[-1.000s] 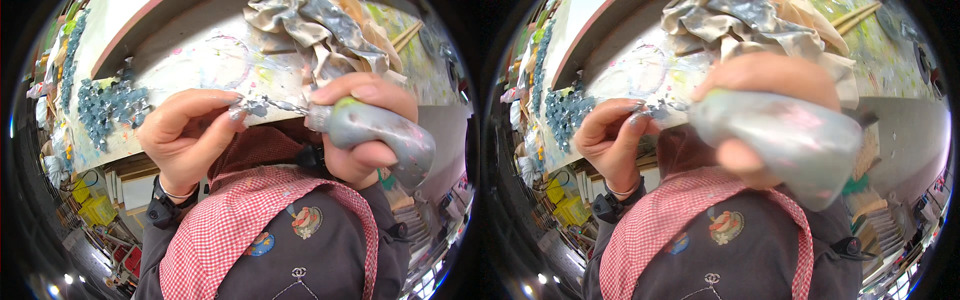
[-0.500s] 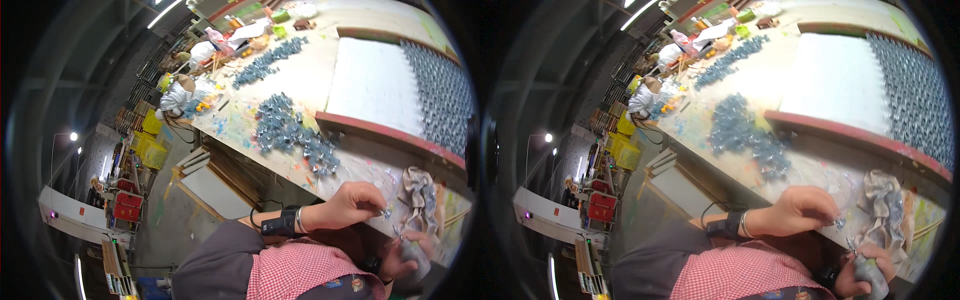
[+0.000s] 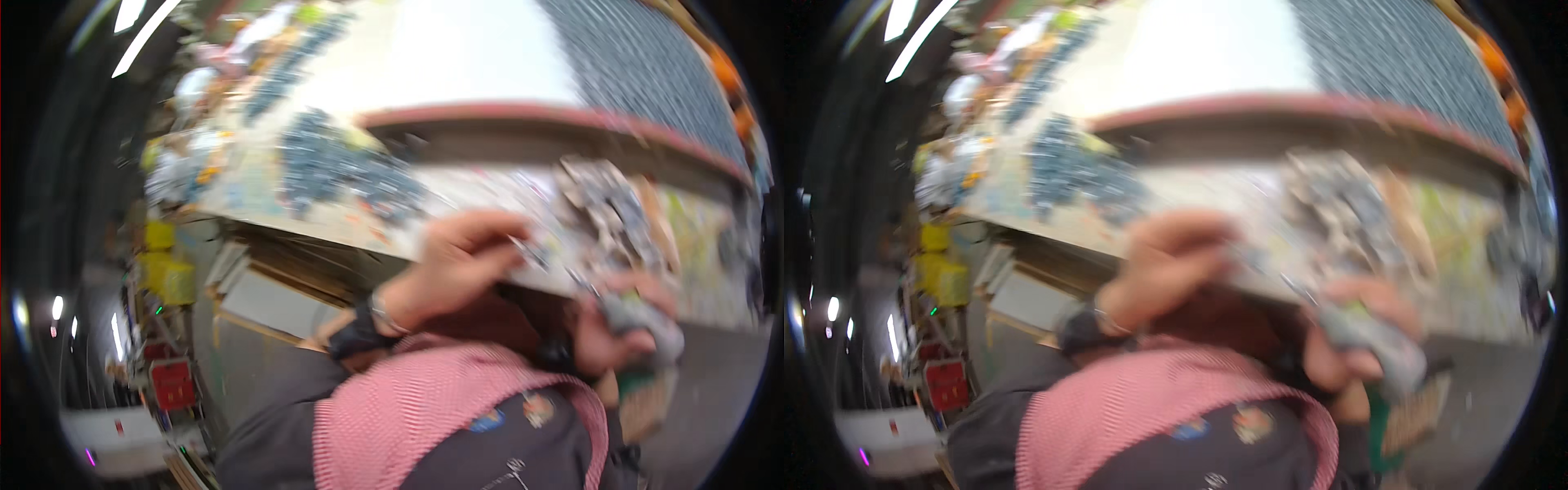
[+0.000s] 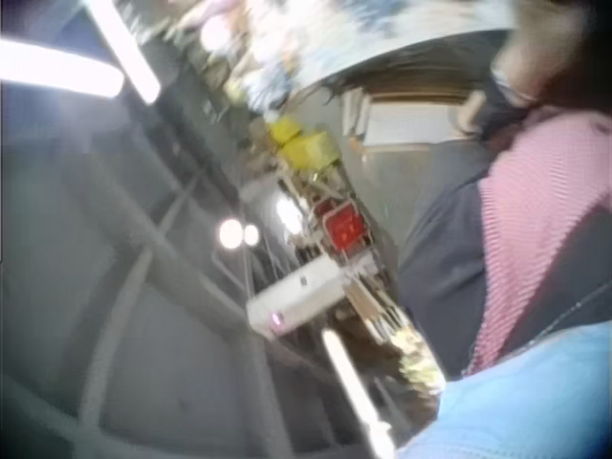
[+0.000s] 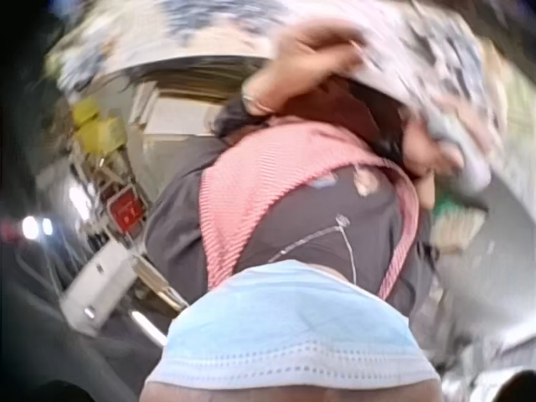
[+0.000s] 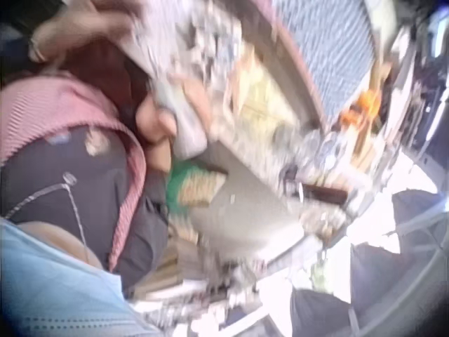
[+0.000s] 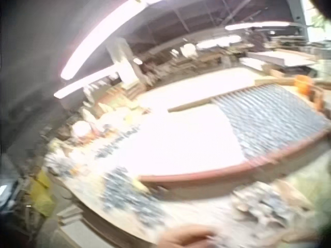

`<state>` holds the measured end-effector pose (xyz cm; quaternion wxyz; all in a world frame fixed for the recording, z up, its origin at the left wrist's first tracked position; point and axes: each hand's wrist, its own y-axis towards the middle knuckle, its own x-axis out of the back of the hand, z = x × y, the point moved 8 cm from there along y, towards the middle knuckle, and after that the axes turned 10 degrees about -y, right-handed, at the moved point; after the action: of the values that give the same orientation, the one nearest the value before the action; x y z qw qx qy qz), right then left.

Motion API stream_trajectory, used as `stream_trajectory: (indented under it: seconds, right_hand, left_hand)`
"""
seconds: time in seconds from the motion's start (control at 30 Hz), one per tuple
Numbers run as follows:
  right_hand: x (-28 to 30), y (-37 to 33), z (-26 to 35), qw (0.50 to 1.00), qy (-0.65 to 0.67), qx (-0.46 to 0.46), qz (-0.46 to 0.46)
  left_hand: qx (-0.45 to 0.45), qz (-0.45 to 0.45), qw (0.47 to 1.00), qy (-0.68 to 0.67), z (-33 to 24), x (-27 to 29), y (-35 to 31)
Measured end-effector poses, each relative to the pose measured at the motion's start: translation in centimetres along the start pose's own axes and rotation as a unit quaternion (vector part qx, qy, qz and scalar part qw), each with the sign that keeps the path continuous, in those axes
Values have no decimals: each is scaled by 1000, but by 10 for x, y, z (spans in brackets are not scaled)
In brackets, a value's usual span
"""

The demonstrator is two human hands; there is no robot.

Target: Applying adhesive to small components and placing them onto a grid board as part of an assembly process.

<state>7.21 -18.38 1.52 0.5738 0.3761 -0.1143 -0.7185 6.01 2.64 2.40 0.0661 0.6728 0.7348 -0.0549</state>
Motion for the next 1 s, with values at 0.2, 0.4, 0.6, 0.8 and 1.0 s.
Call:
stream_trajectory:
  seconds: [0.2,0.4,0.6,0.8,1.0]
  right_hand:
    - [-10,8,-4,995,-42,-80,34]
    - [-10,11,-2,990,-66,-80,93]
    - [-27,14,-2,971,-118,-98,182]
    - [-29,14,-5,960,-151,-127,200]
    - [-32,13,-8,960,-149,-128,202]
  left_hand:
    - [-164,75,975,133,-18,-4,6]
    - [-140,105,979,108,-10,-13,4]
    - [-181,114,970,118,-10,-14,4]
    - [-209,138,953,167,-14,-18,3]
    - [-200,138,953,182,-13,-19,3]
